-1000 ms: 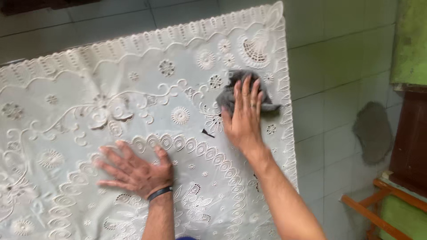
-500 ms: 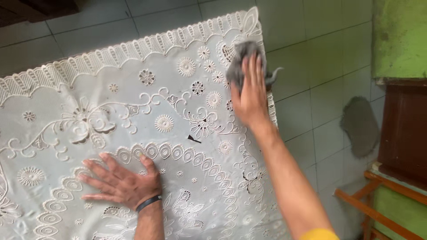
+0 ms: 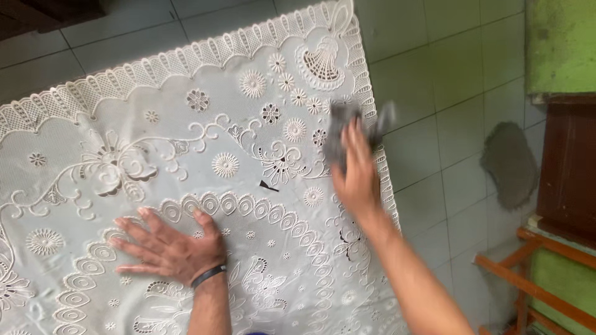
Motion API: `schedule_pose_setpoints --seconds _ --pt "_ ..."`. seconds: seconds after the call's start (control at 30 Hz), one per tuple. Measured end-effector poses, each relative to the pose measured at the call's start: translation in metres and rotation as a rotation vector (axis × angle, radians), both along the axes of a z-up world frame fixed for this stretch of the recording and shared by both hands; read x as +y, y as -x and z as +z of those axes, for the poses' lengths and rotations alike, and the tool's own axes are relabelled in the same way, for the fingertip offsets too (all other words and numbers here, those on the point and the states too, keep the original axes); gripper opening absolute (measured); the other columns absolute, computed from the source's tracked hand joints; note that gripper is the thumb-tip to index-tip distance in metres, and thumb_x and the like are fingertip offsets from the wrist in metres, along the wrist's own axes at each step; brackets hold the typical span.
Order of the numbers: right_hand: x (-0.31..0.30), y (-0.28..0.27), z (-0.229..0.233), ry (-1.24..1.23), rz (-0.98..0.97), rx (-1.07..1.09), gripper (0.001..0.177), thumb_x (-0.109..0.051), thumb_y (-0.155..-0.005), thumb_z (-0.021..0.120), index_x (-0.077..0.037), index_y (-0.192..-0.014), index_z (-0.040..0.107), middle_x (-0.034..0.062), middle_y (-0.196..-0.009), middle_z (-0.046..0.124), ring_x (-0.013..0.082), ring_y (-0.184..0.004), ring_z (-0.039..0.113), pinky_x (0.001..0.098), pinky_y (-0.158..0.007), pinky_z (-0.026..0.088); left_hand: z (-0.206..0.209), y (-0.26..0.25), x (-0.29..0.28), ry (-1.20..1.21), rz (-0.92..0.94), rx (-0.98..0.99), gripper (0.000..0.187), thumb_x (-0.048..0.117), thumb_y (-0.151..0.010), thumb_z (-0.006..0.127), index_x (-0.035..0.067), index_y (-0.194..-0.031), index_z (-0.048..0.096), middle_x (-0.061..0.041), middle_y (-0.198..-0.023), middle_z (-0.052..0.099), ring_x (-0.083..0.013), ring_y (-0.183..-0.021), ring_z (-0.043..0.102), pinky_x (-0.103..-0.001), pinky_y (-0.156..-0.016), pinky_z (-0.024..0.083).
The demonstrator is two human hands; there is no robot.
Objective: The person wipes a wooden table with a cloth, repeatedly dipping it into a blue bucket of water. After cleaning the table surface, the person places a white lace tablecloth over the table and wipes the cloth as well.
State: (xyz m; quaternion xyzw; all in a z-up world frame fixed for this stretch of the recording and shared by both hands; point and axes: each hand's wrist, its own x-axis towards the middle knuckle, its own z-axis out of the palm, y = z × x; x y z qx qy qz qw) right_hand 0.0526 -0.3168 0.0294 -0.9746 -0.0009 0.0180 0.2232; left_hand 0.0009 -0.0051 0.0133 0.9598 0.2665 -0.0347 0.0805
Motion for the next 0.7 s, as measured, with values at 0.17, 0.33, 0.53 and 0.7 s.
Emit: schedule_pose_setpoints --seconds 0.17,0.33,0.53,0.7 --pt "0.039 0.079 0.003 0.052 0.096 0.050 0.069 -0.039 -0.101 0.060 0.008 -0.149 0.045 0.0276 -0.160 0.038 0.0418 -0.154 0.029 0.0547 -0.127 0.023 -0.003 -0.003 0.002 -0.048 -0.011 -0.054 0.077 0.058 -0.107 0.044 0.010 -0.166 0.032 -0.023 -0.173 0.021 -0.0474 -0.160 0.014 -0.074 -0.123 0.002" --pt "0.052 0.014 -0.021 0.062 0.081 -0.012 0.082 -0.047 -0.096 0.061 0.009 -0.152 0.041 0.0262 -0.163 0.030 0.0422 -0.153 0.026 0.0579 -0.124 0.022 -0.002 0.002 0.001 -0.024 -0.033 -0.062 0.075 0.058 -0.110 0.042 0.008 -0.165 0.033 -0.026 -0.172 0.021 -0.0471 -0.160 0.015 -0.072 -0.126 0.006" --pt "0.040 0.129 0.035 0.145 0.155 0.245 0.066 -0.040 -0.103 0.052 -0.001 -0.156 0.041 0.0242 -0.167 0.028 0.0410 -0.157 0.021 0.0545 -0.125 0.022 0.003 0.002 -0.002 -0.014 -0.040 -0.042 0.076 0.060 -0.112 0.039 0.008 -0.166 0.033 -0.024 -0.173 0.022 -0.0468 -0.160 0.015 -0.071 -0.126 0.006" --pt "-0.016 0.152 -0.028 0.184 -0.111 0.081 0.067 -0.019 -0.104 0.051 0.006 -0.162 0.030 0.0269 -0.170 0.021 0.0407 -0.159 0.016 0.0549 -0.130 0.018 -0.002 0.000 -0.009 -0.102 -0.041 -0.021 0.079 0.065 -0.111 0.036 0.009 -0.167 0.035 -0.022 -0.173 0.022 -0.0481 -0.158 0.015 -0.071 -0.125 0.008"
